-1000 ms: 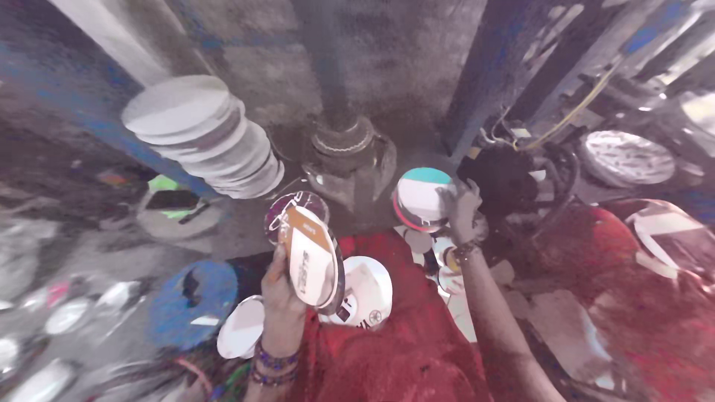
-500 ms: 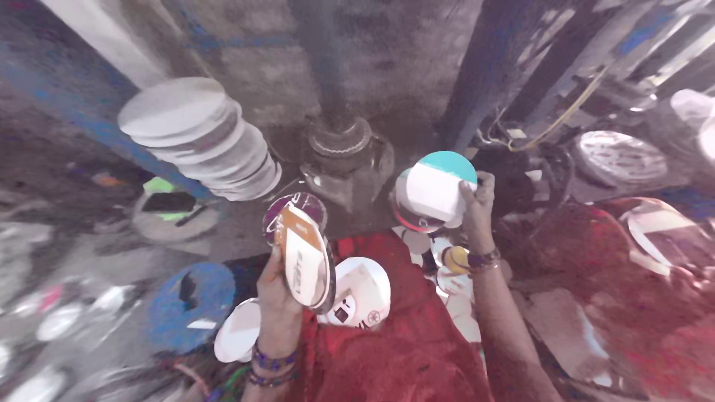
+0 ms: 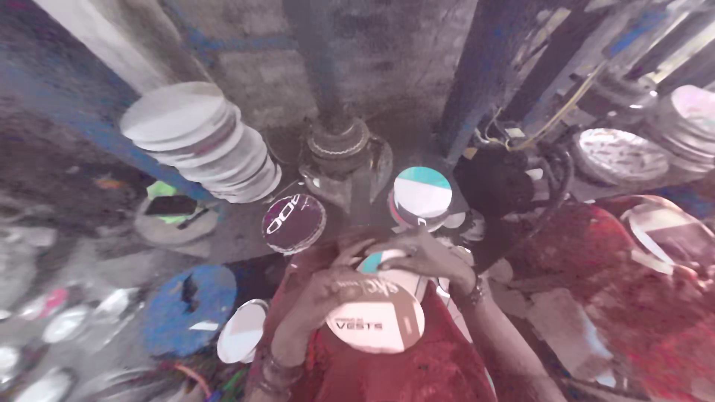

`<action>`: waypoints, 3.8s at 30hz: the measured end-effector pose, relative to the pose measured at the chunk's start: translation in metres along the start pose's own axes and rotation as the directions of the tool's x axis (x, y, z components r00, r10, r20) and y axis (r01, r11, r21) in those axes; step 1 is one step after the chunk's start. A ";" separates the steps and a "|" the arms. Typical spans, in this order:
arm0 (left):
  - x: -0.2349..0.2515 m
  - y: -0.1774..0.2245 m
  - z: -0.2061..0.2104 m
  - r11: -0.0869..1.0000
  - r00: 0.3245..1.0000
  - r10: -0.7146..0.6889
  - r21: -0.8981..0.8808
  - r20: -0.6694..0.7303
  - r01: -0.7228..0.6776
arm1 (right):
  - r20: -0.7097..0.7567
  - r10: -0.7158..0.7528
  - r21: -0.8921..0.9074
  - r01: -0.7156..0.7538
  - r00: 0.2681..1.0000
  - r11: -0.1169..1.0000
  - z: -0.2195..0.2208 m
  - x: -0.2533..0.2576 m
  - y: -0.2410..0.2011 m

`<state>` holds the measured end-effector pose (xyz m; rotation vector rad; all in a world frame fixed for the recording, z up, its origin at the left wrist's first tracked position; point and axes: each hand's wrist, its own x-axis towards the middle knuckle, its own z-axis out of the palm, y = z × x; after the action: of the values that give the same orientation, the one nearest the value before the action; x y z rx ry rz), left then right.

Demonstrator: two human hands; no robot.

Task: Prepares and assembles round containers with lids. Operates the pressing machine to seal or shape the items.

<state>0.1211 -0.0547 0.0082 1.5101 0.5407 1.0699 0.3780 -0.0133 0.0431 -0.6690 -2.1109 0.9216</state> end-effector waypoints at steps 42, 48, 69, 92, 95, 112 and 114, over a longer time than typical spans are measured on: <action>-0.040 0.074 -0.026 0.967 0.937 -0.209 0.086 -0.281 0.241 | -0.447 0.307 0.755 0.170 0.840 0.633 0.075 -0.019 -0.027; -0.059 0.066 -0.031 0.986 0.821 -0.085 0.071 -0.565 0.151 | -0.566 0.307 0.575 0.099 0.765 0.812 0.000 -0.032 -0.015; -0.063 0.068 0.005 0.964 0.669 0.155 0.260 -0.727 0.059 | -0.112 -0.289 -0.849 0.060 0.951 0.525 0.033 -0.030 -0.061; -0.089 0.017 0.025 1.000 0.746 0.023 0.006 -0.666 -0.025 | -0.027 0.311 0.207 -0.299 0.950 0.932 0.067 -0.040 -0.049; -0.108 0.017 0.019 0.991 0.846 -0.047 0.081 -0.532 0.106 | 0.105 0.330 0.176 -0.344 0.938 0.922 0.062 -0.050 -0.047; -0.076 0.043 -0.014 0.718 0.870 -0.490 0.536 -0.062 0.443 | -0.128 0.159 -0.622 -0.204 0.979 0.756 0.025 0.082 -0.015; -0.082 0.040 -0.017 0.764 0.896 -0.439 0.496 -0.071 0.413 | -0.279 -0.033 -0.741 -0.193 0.960 0.643 0.014 0.126 -0.006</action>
<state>0.0587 -0.1222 0.0186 1.7344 1.1374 0.5447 0.2908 0.0638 0.0924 -1.2418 -2.1787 -0.1111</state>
